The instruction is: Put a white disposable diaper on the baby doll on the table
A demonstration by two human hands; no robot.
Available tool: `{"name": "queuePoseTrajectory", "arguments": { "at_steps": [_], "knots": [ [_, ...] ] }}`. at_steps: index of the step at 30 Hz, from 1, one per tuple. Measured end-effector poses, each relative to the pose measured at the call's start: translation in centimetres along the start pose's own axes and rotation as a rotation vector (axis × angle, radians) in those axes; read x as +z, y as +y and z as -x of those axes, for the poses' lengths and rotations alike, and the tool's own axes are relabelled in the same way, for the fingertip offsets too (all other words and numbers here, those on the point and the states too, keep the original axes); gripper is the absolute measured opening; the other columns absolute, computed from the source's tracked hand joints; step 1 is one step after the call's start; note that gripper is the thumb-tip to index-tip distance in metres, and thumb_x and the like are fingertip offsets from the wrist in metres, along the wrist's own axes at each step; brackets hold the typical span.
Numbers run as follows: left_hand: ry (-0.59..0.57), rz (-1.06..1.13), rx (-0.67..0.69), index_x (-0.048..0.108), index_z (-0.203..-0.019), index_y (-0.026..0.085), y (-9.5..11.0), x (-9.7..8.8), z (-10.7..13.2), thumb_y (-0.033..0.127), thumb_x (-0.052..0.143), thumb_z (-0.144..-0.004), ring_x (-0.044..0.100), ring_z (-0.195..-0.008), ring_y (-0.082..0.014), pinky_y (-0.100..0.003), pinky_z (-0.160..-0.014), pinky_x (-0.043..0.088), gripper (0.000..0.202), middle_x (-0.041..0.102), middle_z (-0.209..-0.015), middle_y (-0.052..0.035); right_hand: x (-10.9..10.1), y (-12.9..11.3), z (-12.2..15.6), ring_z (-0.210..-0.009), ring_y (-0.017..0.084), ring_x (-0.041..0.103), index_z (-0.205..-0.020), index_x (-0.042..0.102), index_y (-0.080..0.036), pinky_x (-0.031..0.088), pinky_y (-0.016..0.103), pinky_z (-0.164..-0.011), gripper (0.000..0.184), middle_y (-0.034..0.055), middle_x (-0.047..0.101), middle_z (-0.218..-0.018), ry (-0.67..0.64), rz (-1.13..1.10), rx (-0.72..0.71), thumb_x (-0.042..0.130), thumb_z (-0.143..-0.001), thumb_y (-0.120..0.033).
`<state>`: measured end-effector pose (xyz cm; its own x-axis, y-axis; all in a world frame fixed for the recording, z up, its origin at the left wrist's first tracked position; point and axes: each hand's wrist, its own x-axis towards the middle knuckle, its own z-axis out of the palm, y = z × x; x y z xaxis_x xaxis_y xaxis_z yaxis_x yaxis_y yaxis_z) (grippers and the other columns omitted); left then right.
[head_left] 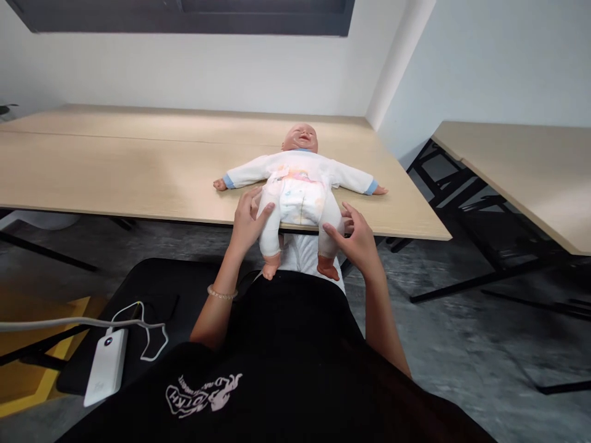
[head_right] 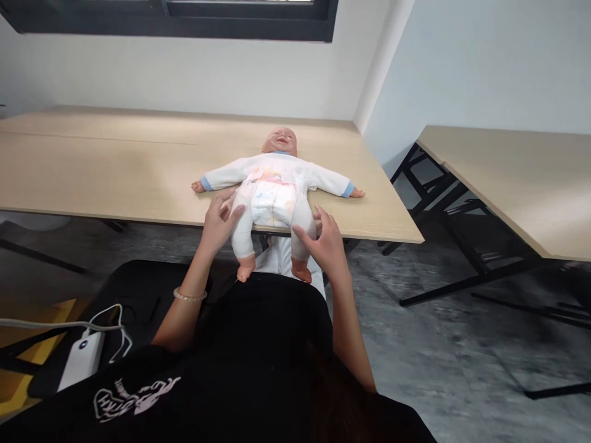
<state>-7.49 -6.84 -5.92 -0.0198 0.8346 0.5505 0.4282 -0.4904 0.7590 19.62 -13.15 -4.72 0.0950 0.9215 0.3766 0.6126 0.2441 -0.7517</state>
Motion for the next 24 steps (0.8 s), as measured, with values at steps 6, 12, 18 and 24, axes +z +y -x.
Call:
{"name": "queuePoseTrajectory", "arguments": {
  "at_steps": [6, 12, 18, 24],
  "knots": [
    [-0.005, -0.286, -0.07, 0.06, -0.132, 0.021, 1.6, 0.6, 3.7, 0.062, 0.064, -0.095, 0.056, -0.137, -0.0352, -0.058, -0.13, 0.024, 0.056, 0.067, -0.134, -0.0138, 1.2, -0.3, 1.1, -0.125, 0.038, 0.056, -0.146, 0.054, -0.014, 0.046, 0.055, -0.108, 0.078, 0.0196, 0.064, -0.131, 0.0, 0.175, -0.002, 0.062, -0.089, -0.067],
    [0.025, -0.347, -0.153, 0.054, -0.145, 0.015, 1.9, 1.7, 4.4, 0.059, 0.068, -0.092, 0.04, -0.152, -0.0394, -0.058, -0.132, 0.016, 0.07, 0.054, -0.153, -0.0211, 3.4, -1.1, 1.6, -0.119, 0.039, 0.053, -0.141, 0.053, -0.008, 0.048, 0.053, -0.103, 0.073, 0.0218, 0.061, -0.122, 0.133, 0.335, 0.036, 0.063, -0.09, -0.06],
    [-0.004, -0.373, -0.106, 0.055, -0.147, 0.015, 1.9, 1.6, 4.3, 0.053, 0.052, -0.102, 0.041, -0.152, -0.0373, -0.059, -0.131, 0.017, 0.059, 0.053, -0.155, -0.0203, 2.8, -1.4, 1.5, -0.11, 0.035, 0.056, -0.122, 0.063, -0.016, 0.051, 0.049, -0.097, 0.044, 0.0156, 0.063, -0.11, 0.122, 0.293, 0.038, 0.06, -0.091, -0.048],
    [-0.008, -0.44, -0.074, 0.064, -0.137, 0.017, 2.7, 1.6, 4.3, 0.044, 0.051, -0.103, 0.053, -0.144, -0.0362, -0.056, -0.128, 0.028, 0.046, 0.063, -0.145, -0.0169, 3.0, -1.4, 1.3, -0.1, 0.031, 0.058, -0.097, 0.067, -0.02, 0.051, 0.044, -0.093, 0.023, 0.0124, 0.066, -0.103, 0.176, 0.24, 0.055, 0.056, -0.094, -0.04]
  ]
}}
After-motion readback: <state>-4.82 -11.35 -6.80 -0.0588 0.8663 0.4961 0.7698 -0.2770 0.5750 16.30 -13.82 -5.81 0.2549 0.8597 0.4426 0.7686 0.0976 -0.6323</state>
